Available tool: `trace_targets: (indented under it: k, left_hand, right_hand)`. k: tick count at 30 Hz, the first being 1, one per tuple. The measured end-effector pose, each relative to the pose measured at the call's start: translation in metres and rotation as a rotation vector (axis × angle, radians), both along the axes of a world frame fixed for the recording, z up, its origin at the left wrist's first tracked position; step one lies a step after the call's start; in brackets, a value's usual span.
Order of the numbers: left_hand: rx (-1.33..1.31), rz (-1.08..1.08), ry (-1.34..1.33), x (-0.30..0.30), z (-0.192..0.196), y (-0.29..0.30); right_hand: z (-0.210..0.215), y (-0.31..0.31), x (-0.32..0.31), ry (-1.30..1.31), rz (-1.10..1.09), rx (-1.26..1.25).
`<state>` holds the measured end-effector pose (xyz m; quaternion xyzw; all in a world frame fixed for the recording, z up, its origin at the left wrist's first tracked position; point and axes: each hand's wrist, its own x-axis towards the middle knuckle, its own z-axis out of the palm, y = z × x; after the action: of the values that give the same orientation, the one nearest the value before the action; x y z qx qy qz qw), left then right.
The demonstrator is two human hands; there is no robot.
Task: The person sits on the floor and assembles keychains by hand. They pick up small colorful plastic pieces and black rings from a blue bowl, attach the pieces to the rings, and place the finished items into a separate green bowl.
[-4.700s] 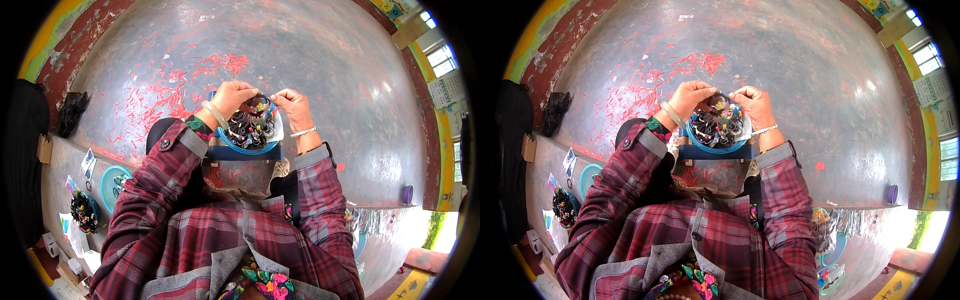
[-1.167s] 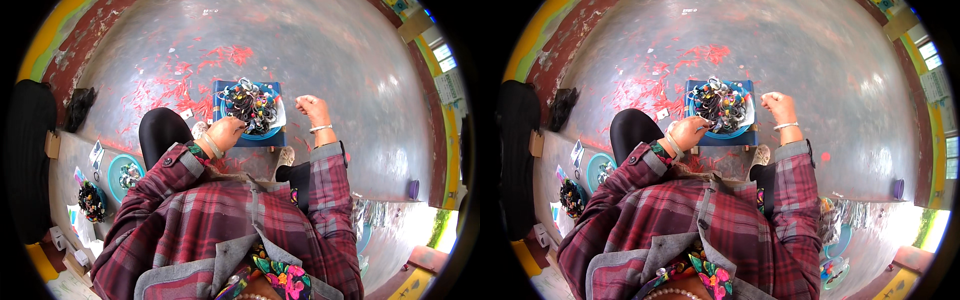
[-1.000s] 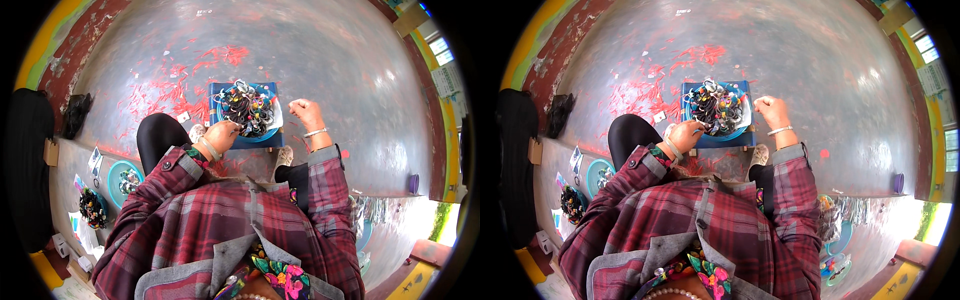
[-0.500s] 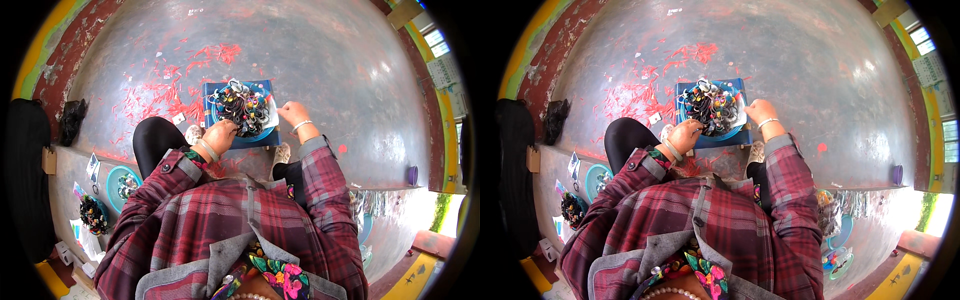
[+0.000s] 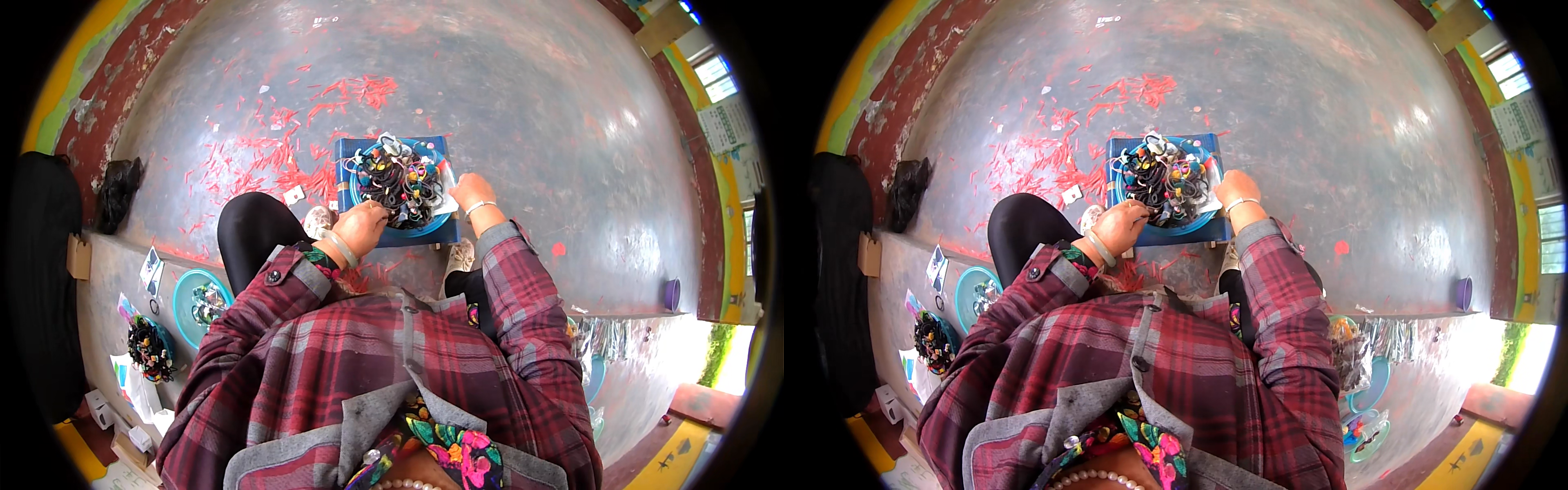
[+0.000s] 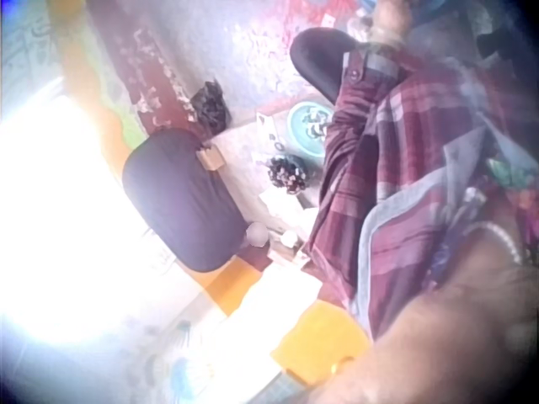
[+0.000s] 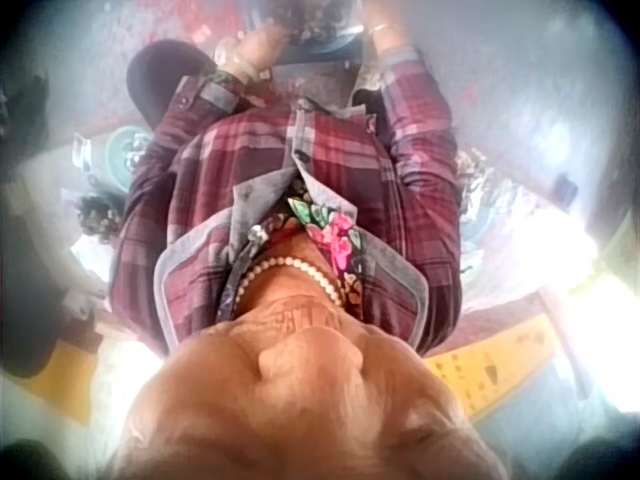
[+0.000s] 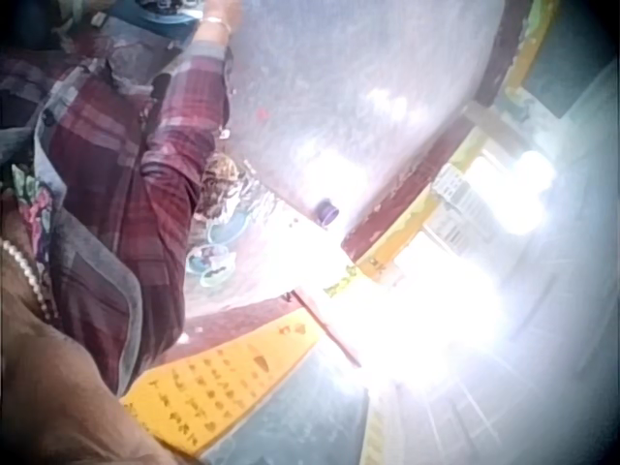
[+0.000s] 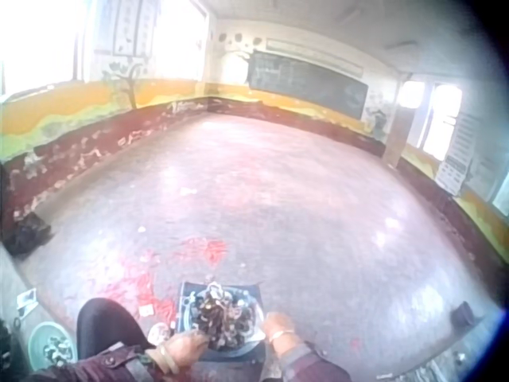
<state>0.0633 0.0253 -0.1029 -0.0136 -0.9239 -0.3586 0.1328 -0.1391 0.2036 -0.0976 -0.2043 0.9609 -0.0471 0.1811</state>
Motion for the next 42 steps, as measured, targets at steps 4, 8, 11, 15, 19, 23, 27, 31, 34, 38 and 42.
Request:
trace_targets:
  k: [4,8,11,15,19,23,27,31,34,38,42]
  left_hand:
    - [-0.005,-0.007,0.012,0.0,-0.004,0.0]
    - [-0.01,-0.013,0.017,-0.001,-0.003,0.0]
    - [-0.009,-0.023,0.005,0.0,-0.003,-0.001]
    - [-0.006,-0.034,0.005,0.0,-0.004,-0.001]
    - [-0.01,-0.036,0.016,0.0,-0.004,-0.001]
    - [-0.015,-0.034,0.006,0.0,-0.006,0.0]
    - [-0.01,-0.014,-0.01,0.0,-0.006,0.0]
    - [-0.006,-0.001,0.031,0.0,-0.006,0.0]
    - [0.004,0.031,0.074,0.0,0.007,0.001]
    - [0.123,0.084,0.109,-0.003,0.021,0.004]
    - [0.795,0.087,-0.15,-0.011,0.025,0.01]
  right_hand:
    - [0.012,-0.001,0.006,0.027,0.009,0.036]
    - [0.007,0.0,0.005,0.054,0.007,0.045]
    - [0.006,-0.002,0.006,0.037,0.008,0.051]
    - [0.001,0.001,0.003,0.043,0.024,0.032]
    - [-0.003,0.003,0.0,0.039,0.058,0.021]
    - [-0.002,0.005,-0.001,0.027,0.056,-0.002]
    - [0.008,0.006,-0.002,0.019,0.008,-0.011]
    - [0.025,0.01,-0.01,-0.016,0.031,0.001]
    - [0.044,0.015,-0.01,0.02,0.009,-0.129]
    - [0.067,0.011,0.011,0.087,-0.026,-0.522]
    - [0.076,-0.015,0.054,0.446,0.313,-0.761]
